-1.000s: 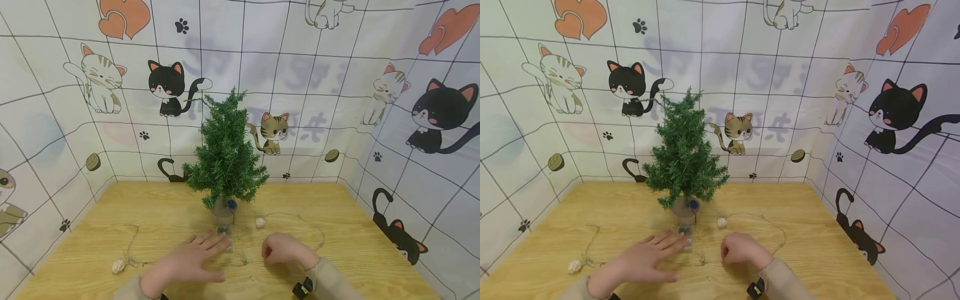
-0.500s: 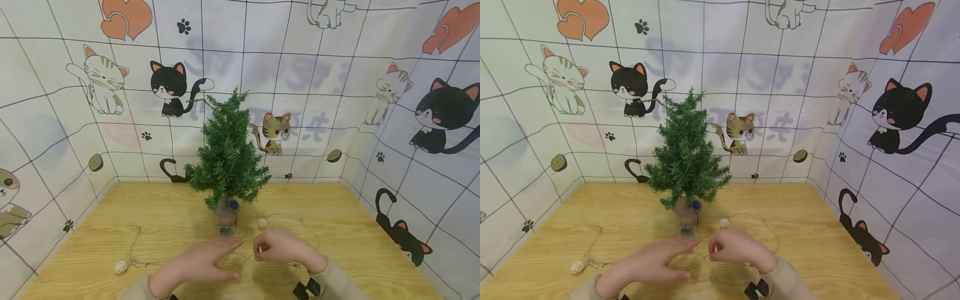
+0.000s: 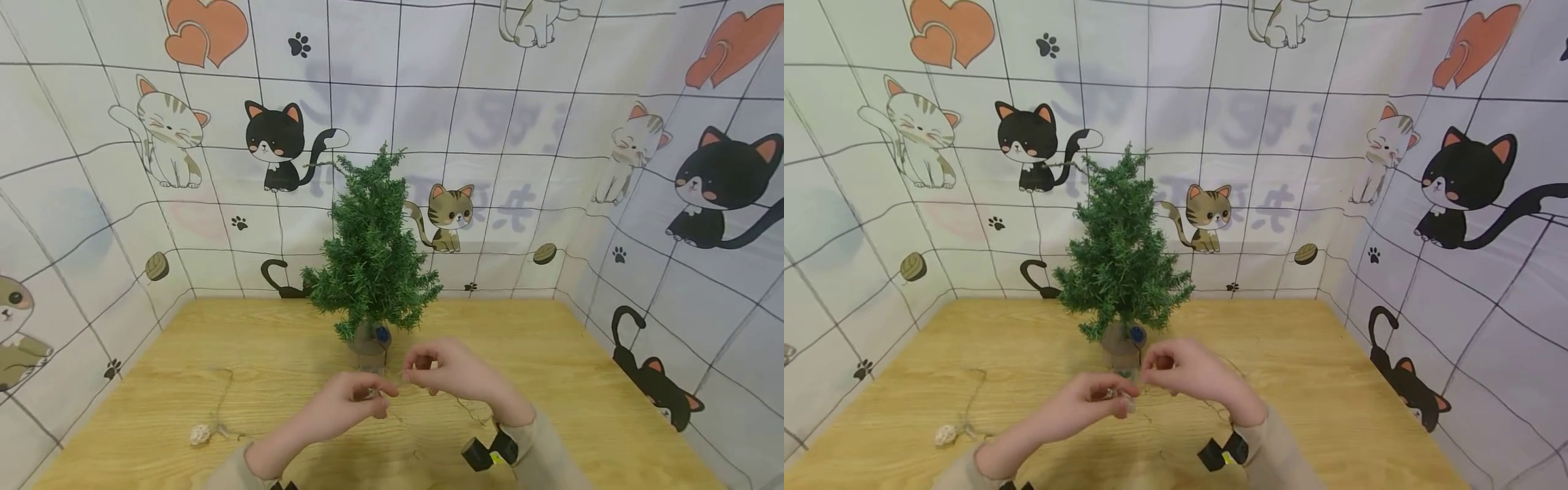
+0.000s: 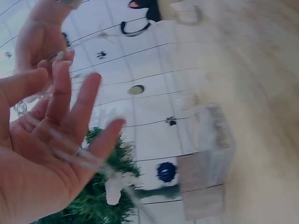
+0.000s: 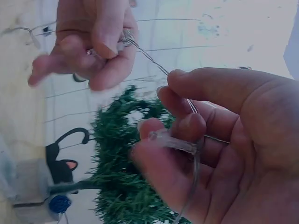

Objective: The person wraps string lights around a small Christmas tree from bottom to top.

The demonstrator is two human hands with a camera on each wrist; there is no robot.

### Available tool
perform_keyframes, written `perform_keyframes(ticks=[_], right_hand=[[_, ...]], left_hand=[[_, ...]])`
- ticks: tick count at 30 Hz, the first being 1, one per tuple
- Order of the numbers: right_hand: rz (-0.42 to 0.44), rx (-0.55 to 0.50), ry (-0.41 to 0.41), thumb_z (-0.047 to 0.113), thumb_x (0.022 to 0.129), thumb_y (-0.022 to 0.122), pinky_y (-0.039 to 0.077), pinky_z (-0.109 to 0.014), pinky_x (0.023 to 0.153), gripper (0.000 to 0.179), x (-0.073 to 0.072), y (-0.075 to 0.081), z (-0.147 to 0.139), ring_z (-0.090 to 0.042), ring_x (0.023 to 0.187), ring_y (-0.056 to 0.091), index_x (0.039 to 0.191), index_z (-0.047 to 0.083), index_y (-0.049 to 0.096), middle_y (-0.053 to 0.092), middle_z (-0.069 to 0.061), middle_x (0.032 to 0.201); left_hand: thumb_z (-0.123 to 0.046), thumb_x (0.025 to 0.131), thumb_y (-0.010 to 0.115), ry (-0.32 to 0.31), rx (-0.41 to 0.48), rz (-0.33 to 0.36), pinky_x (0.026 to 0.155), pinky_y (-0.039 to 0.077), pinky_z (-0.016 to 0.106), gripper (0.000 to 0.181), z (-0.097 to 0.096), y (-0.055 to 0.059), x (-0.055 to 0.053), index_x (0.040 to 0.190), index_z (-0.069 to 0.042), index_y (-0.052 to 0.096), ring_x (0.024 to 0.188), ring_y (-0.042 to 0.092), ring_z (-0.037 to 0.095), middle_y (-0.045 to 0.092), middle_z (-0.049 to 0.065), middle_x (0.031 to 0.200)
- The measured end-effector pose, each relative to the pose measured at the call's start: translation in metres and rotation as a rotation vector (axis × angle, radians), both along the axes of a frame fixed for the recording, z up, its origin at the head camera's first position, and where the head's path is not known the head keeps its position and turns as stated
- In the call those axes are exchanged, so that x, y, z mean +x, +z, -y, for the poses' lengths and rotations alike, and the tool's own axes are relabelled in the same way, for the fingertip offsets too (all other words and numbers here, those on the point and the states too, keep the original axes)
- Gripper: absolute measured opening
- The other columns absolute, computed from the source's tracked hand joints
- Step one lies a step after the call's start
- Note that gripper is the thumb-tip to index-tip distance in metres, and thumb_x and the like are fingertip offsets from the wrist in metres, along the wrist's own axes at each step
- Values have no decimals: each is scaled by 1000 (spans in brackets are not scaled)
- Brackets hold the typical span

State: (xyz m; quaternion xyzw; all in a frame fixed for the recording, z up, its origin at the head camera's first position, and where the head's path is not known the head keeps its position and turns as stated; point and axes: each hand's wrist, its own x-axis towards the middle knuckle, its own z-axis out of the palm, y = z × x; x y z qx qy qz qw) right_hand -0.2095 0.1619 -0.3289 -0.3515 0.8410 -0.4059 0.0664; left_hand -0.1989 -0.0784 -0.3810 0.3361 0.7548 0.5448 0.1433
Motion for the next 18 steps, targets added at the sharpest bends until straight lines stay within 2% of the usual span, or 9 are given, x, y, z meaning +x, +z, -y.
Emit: perform_keyframes(ticks=[2, 3, 6, 8, 10, 13, 14, 18], right_hand=[[23, -14, -10, 17, 94, 64, 48, -29, 45, 7, -1, 4, -2, -12, 55, 52, 90, 13, 68, 58, 2, 70], [22, -15, -11, 16, 94, 64, 49, -29, 47, 7, -2, 6, -3, -13, 57, 53, 90, 13, 68, 59, 2, 73], [-28, 8, 0, 16, 94, 65, 48, -28, 56, 6, -7, 9, -3, -11, 65, 56, 90, 13, 68, 62, 4, 80], [-58, 17, 14, 16, 94, 65, 48, -28, 63, 6, -9, 10, -4, -10, 72, 58, 91, 12, 68, 64, 6, 85], [-74, 21, 34, 14, 93, 65, 48, -28, 68, 5, -11, 9, -7, -10, 76, 59, 93, 11, 69, 64, 6, 88], [-53, 30, 50, 14, 93, 65, 48, -28, 66, 4, -10, 8, -11, -10, 73, 58, 94, 13, 69, 64, 6, 87], [-47, 37, 54, 13, 93, 65, 48, -27, 64, 4, -11, 7, -12, -10, 72, 58, 94, 15, 69, 64, 7, 86], [2, 31, 71, 13, 92, 67, 47, -26, 62, 3, -12, 8, -14, -11, 67, 57, 94, 15, 68, 65, 6, 81]], left_hand=[[-18, 98, 59, 14, 39, -4, 60, 55, 30, 19, 1, 7, -2, 110, -8, 70, 63, 64, 14, 65, 3, 82], [-19, 99, 58, 32, 48, -31, 58, 53, 28, 18, 2, 11, -3, 107, -8, 71, 59, 60, 11, 63, 3, 79], [-21, 99, 58, 103, 75, -100, 58, 51, 26, 18, 8, 25, -5, 104, -8, 70, 61, 57, 7, 65, 3, 81], [-23, 98, 60, 165, 67, -135, 58, 46, 24, 18, 14, 34, -5, 104, -10, 70, 62, 53, 6, 66, 0, 83], [-24, 97, 61, 200, 59, -146, 57, 45, 24, 18, 20, 42, -4, 105, -10, 70, 61, 51, 6, 63, -1, 76], [-25, 95, 64, 242, 10, -187, 48, 34, 24, 18, 33, 52, -2, 106, -11, 70, 51, 34, 7, 46, -4, 61], [-25, 95, 65, 245, -1, -206, 48, 33, 24, 18, 37, 54, -2, 106, -12, 70, 51, 32, 7, 41, -5, 59], [-24, 93, 66, 257, -56, -339, 48, 35, 25, 17, 51, 61, -1, 107, -17, 71, 51, 34, 6, 40, -8, 58]])
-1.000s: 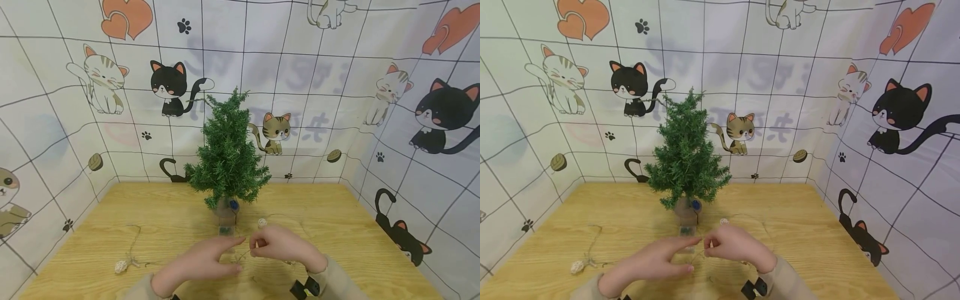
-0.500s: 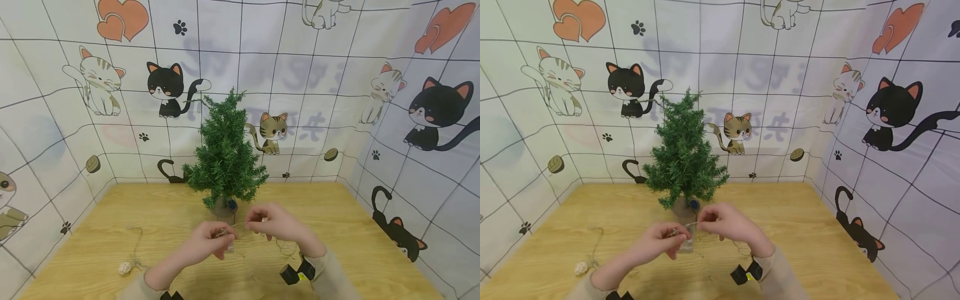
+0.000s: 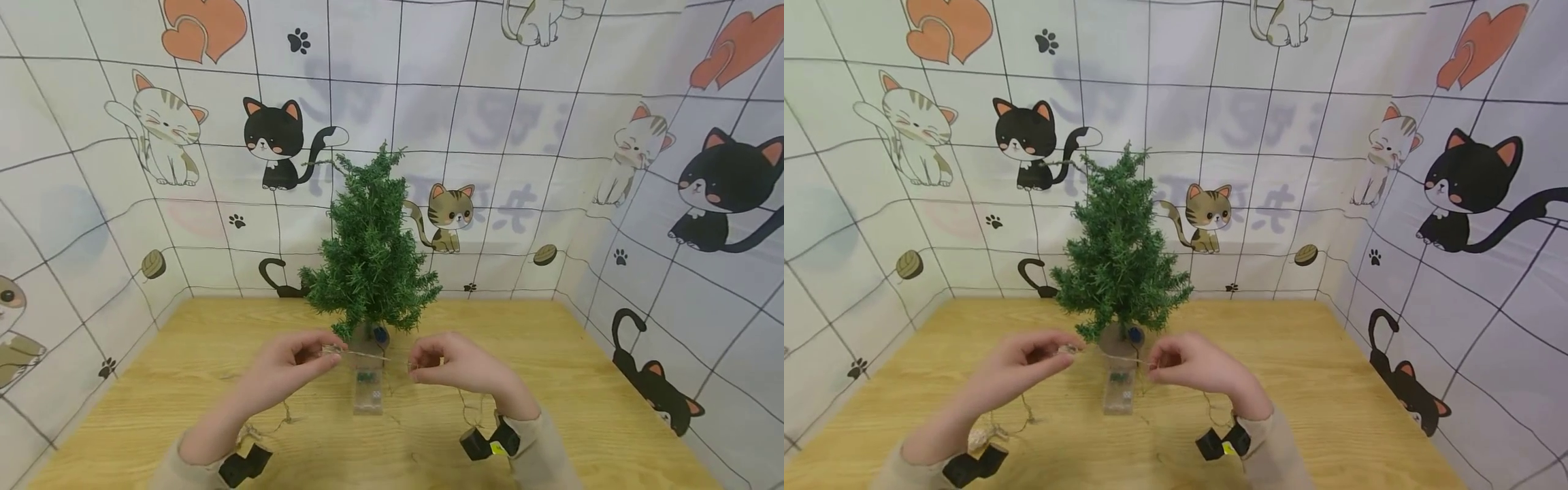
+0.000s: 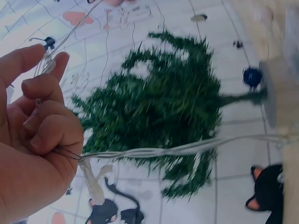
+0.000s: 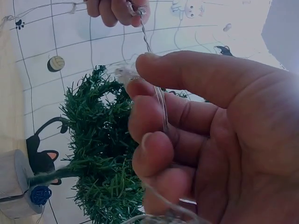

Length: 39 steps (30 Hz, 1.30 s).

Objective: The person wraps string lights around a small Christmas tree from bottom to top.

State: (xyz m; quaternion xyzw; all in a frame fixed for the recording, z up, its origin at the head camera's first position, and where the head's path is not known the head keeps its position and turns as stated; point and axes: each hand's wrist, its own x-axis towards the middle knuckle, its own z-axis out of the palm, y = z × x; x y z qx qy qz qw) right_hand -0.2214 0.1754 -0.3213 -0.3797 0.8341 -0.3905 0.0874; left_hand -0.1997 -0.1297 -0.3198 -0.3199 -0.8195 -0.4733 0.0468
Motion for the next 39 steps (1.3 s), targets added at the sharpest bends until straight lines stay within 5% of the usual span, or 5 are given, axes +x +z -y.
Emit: perform_keyframes(ticks=[11, 19, 27, 32, 39], right_hand=[[37, -84, -19, 6, 92, 62, 52, -31, 70, 6, -9, -7, -4, -15, 78, 62, 98, 6, 65, 66, -5, 86], [89, -144, -64, 8, 95, 59, 45, -25, 49, 13, -11, -7, -2, -15, 58, 54, 105, 2, 63, 62, -11, 89], [42, -93, -82, 13, 91, 68, 42, -24, 53, 35, -12, -1, -6, -8, 59, 49, 123, 0, 62, 63, -3, 83], [-9, -83, -50, 7, 90, 66, 36, -22, 51, 26, -15, 1, -11, -6, 54, 39, 115, 1, 67, 53, 2, 69], [-70, -142, -173, 5, 93, 61, 42, -26, 55, 17, -13, 3, -26, -7, 61, 47, 107, 1, 69, 59, -3, 79]], left_hand=[[-17, 92, 69, 109, -96, -298, 50, 34, 23, 17, 22, 11, 4, 104, -29, 69, 54, 38, 3, 41, -17, 62], [-6, 85, 73, 220, -68, -487, 49, 32, 20, 23, 39, 24, 10, 101, -23, 71, 58, 40, 4, 41, -17, 64], [0, 81, 75, 319, -22, -560, 50, 29, 22, 31, 60, 31, 13, 102, -23, 71, 58, 39, 4, 41, -13, 65], [1, 81, 74, 352, -12, -574, 48, 28, 22, 30, 65, 36, 14, 102, -21, 72, 59, 39, 4, 44, -12, 65], [6, 78, 74, 449, 42, -593, 47, 28, 21, 29, 78, 34, 17, 99, -14, 73, 62, 40, 2, 47, -10, 68]])
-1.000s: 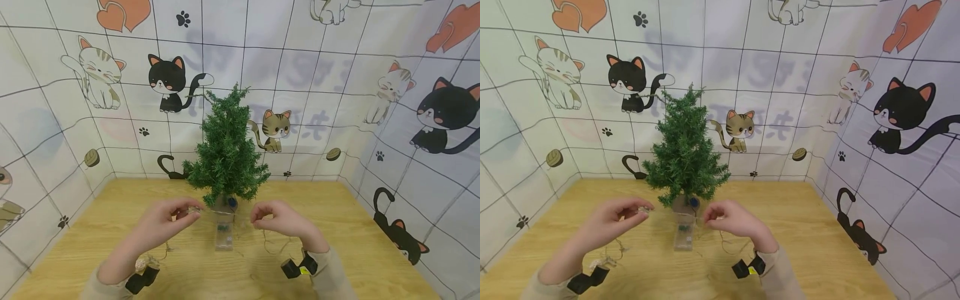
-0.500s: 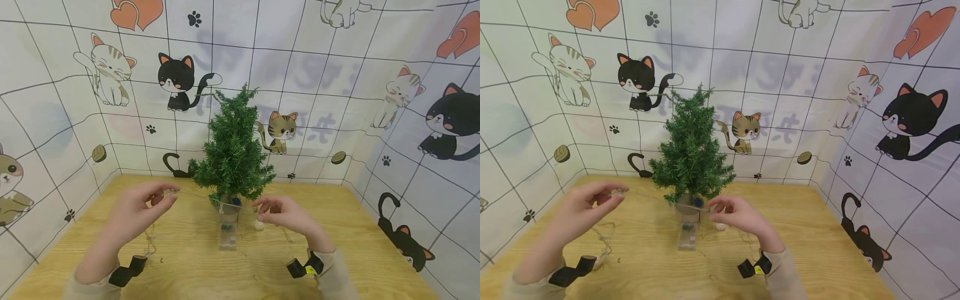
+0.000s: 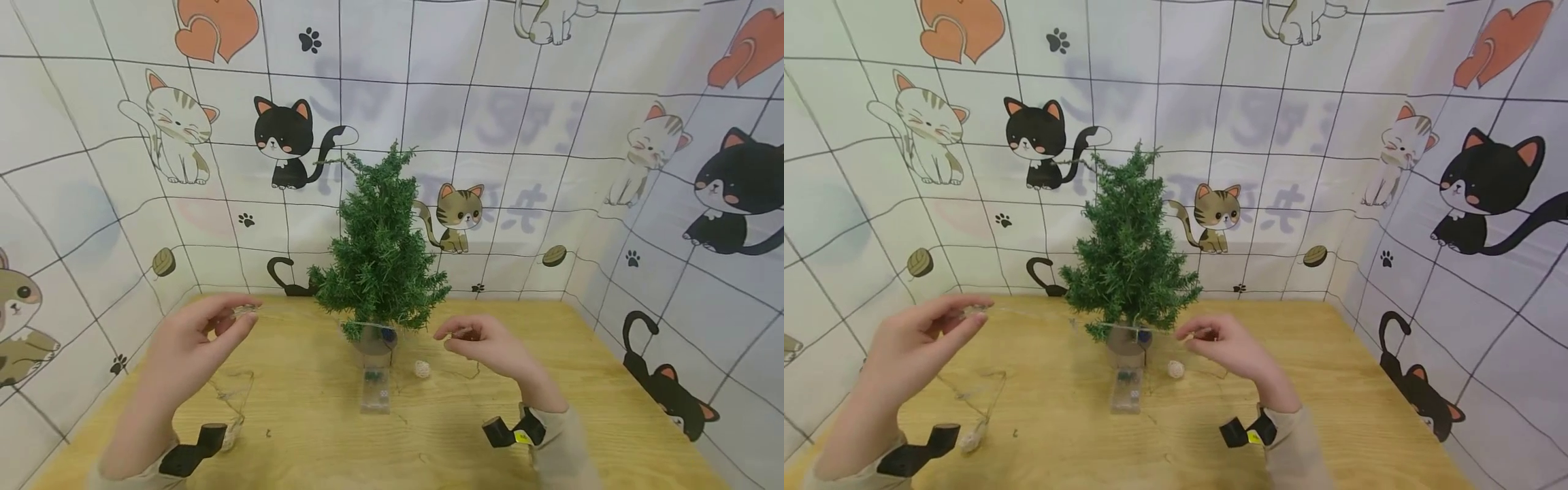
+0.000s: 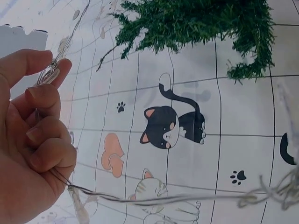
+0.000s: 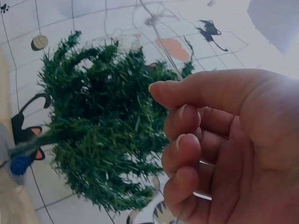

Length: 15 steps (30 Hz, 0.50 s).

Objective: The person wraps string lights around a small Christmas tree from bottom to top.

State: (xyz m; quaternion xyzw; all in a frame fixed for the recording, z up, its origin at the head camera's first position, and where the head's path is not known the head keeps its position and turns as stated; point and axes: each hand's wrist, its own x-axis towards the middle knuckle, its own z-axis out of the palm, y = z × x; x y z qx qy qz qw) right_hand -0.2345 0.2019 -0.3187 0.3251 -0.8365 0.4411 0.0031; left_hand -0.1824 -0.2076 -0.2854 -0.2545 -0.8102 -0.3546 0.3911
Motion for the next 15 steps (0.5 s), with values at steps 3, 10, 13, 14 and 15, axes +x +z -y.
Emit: perform_keyframes(ticks=[3, 10, 13, 14, 15], right_hand=[[-2, -22, -31, 5, 93, 62, 40, -26, 56, 16, -1, 0, -7, -8, 61, 46, 107, 0, 68, 59, -4, 77], [-30, -21, -54, 4, 91, 64, 43, -25, 54, 16, -3, -1, -21, -10, 59, 49, 106, -1, 69, 59, -2, 73], [-23, -20, -58, 4, 92, 64, 47, -26, 58, 15, -3, 0, -25, -12, 64, 55, 105, -2, 69, 63, -1, 78], [-16, -16, -60, 5, 92, 64, 49, -27, 61, 15, -3, 1, -25, -13, 67, 57, 104, -1, 69, 64, -2, 80], [-9, -14, -60, 6, 92, 64, 50, -27, 63, 14, -3, 2, -26, -14, 69, 59, 104, -1, 69, 65, -2, 82]], left_hand=[[5, 79, 73, 59, 41, -27, 44, 24, 20, 26, 9, -1, 0, 99, -13, 74, 60, 38, -1, 48, -10, 66], [1, 84, 71, 153, 121, -70, 44, 22, 19, 18, 24, 6, 1, 100, -7, 74, 58, 40, -3, 52, -12, 64], [-1, 86, 70, 213, 187, -47, 46, 25, 18, 16, 29, 9, 4, 101, -6, 75, 60, 43, -2, 53, -14, 65], [-2, 87, 69, 230, 210, -40, 47, 26, 17, 16, 30, 10, 4, 101, -6, 75, 60, 43, -2, 54, -15, 65], [-2, 87, 69, 249, 221, -36, 48, 26, 17, 16, 31, 10, 3, 102, -6, 75, 60, 43, -2, 53, -15, 65]])
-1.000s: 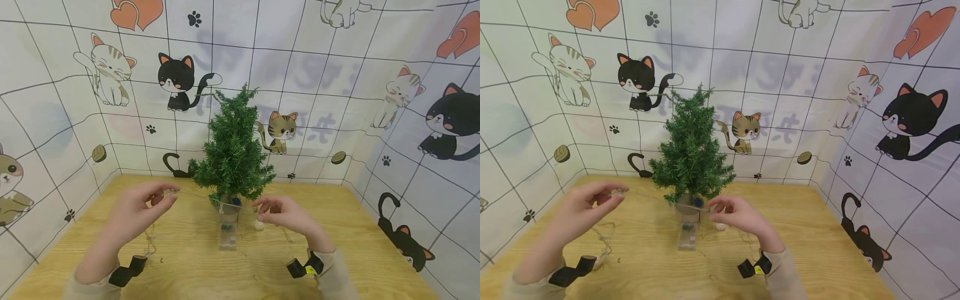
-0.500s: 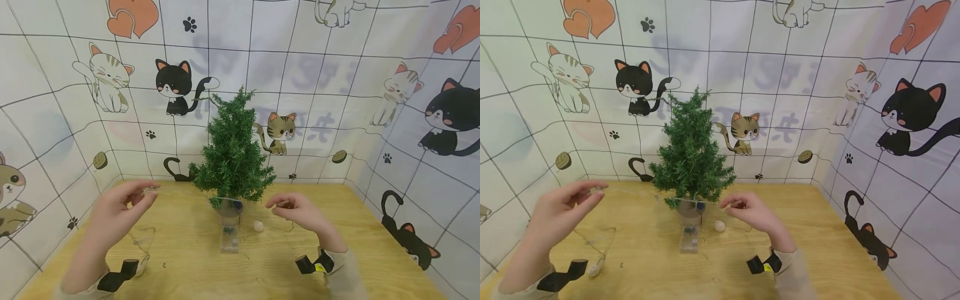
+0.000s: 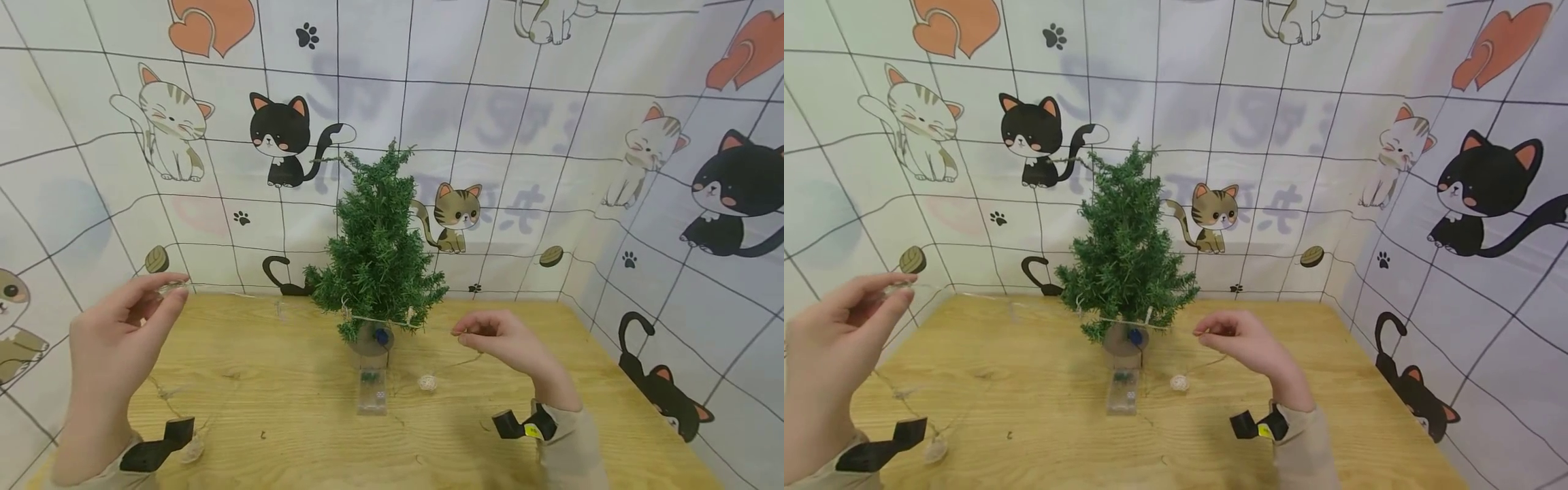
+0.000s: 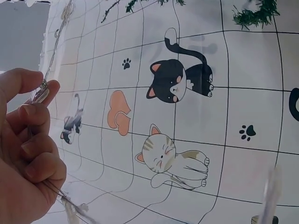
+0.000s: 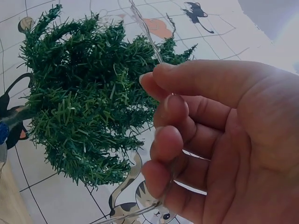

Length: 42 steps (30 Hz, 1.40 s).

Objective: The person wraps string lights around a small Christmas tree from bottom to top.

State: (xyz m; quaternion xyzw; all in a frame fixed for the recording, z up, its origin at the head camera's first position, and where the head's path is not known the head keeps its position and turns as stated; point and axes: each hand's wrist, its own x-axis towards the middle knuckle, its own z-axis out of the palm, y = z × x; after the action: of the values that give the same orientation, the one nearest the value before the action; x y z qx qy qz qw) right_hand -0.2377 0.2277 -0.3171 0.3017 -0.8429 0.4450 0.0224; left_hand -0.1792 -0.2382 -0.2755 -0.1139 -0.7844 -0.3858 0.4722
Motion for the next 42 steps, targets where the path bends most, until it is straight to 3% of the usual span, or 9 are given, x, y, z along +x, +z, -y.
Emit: perform_keyframes(ticks=[5, 9, 13, 16, 22, 26, 32, 39, 42], right_hand=[[14, 43, 4, 11, 93, 65, 52, -29, 68, 12, 1, 3, 1, -14, 74, 61, 101, 4, 70, 67, -1, 85], [0, 62, 5, 11, 95, 62, 50, -28, 66, 12, 1, 3, 2, -13, 73, 59, 101, 5, 71, 67, 0, 85], [-19, 39, 18, 8, 96, 61, 51, -28, 67, 13, 5, 4, 2, -13, 75, 61, 101, 3, 72, 69, -4, 91], [-22, 53, 13, 11, 95, 62, 53, -30, 68, 13, 7, 6, 3, -12, 77, 63, 101, 5, 73, 70, -5, 93], [-26, 146, 45, 20, 95, 65, 53, -31, 63, 14, 9, 6, 14, -15, 70, 64, 99, 13, 75, 70, 2, 91], [-31, 153, 124, 20, 94, 65, 50, -27, 56, 13, 10, 0, 31, -11, 63, 59, 98, 13, 75, 69, 1, 83], [-2, 157, 196, 24, 95, 65, 43, -23, 51, 13, 19, -4, 50, -5, 58, 49, 97, 16, 75, 64, 6, 75], [-109, 129, 233, 23, 95, 64, 49, -27, 59, 12, 27, 1, 54, -6, 68, 56, 97, 16, 75, 70, 3, 89], [-151, 121, 250, 22, 95, 64, 49, -27, 60, 11, 31, 2, 55, -5, 71, 58, 97, 18, 74, 69, 7, 90]], left_hand=[[-7, 88, 70, 57, 0, 34, 53, 29, 15, 15, 3, -2, -7, 102, -7, 75, 62, 44, -3, 52, -17, 66], [-18, 93, 66, 54, -104, 212, 53, 32, 20, 16, 12, -7, -13, 108, -12, 71, 62, 43, 4, 55, -7, 76], [-29, 99, 57, -40, -353, 461, 54, 38, 32, 22, 25, -13, -21, 115, -15, 63, 68, 50, 14, 61, 6, 100], [-31, 99, 56, -175, -520, 634, 64, 46, 42, 21, 31, -21, -30, 113, -17, 64, 83, 60, 23, 64, 6, 107], [-22, 91, 64, -314, -658, 868, 68, 50, 43, 7, 24, -45, -51, 97, -18, 67, 87, 63, 24, 67, 1, 97], [-15, 84, 68, -341, -676, 925, 69, 49, 42, 9, 7, -56, -59, 93, -14, 68, 82, 62, 21, 68, 3, 94], [-20, 84, 73, -426, -695, 966, 79, 50, 46, 22, -24, -57, -51, 105, -14, 72, 95, 64, 29, 69, 3, 104], [-38, 92, 64, -538, -757, 794, 89, 48, 46, 30, -52, -44, -30, 117, -21, 69, 108, 62, 22, 67, -7, 115], [-45, 96, 58, -697, -728, 706, 96, 45, 45, 41, -77, -46, -25, 130, -22, 62, 118, 56, 20, 61, -6, 128]])
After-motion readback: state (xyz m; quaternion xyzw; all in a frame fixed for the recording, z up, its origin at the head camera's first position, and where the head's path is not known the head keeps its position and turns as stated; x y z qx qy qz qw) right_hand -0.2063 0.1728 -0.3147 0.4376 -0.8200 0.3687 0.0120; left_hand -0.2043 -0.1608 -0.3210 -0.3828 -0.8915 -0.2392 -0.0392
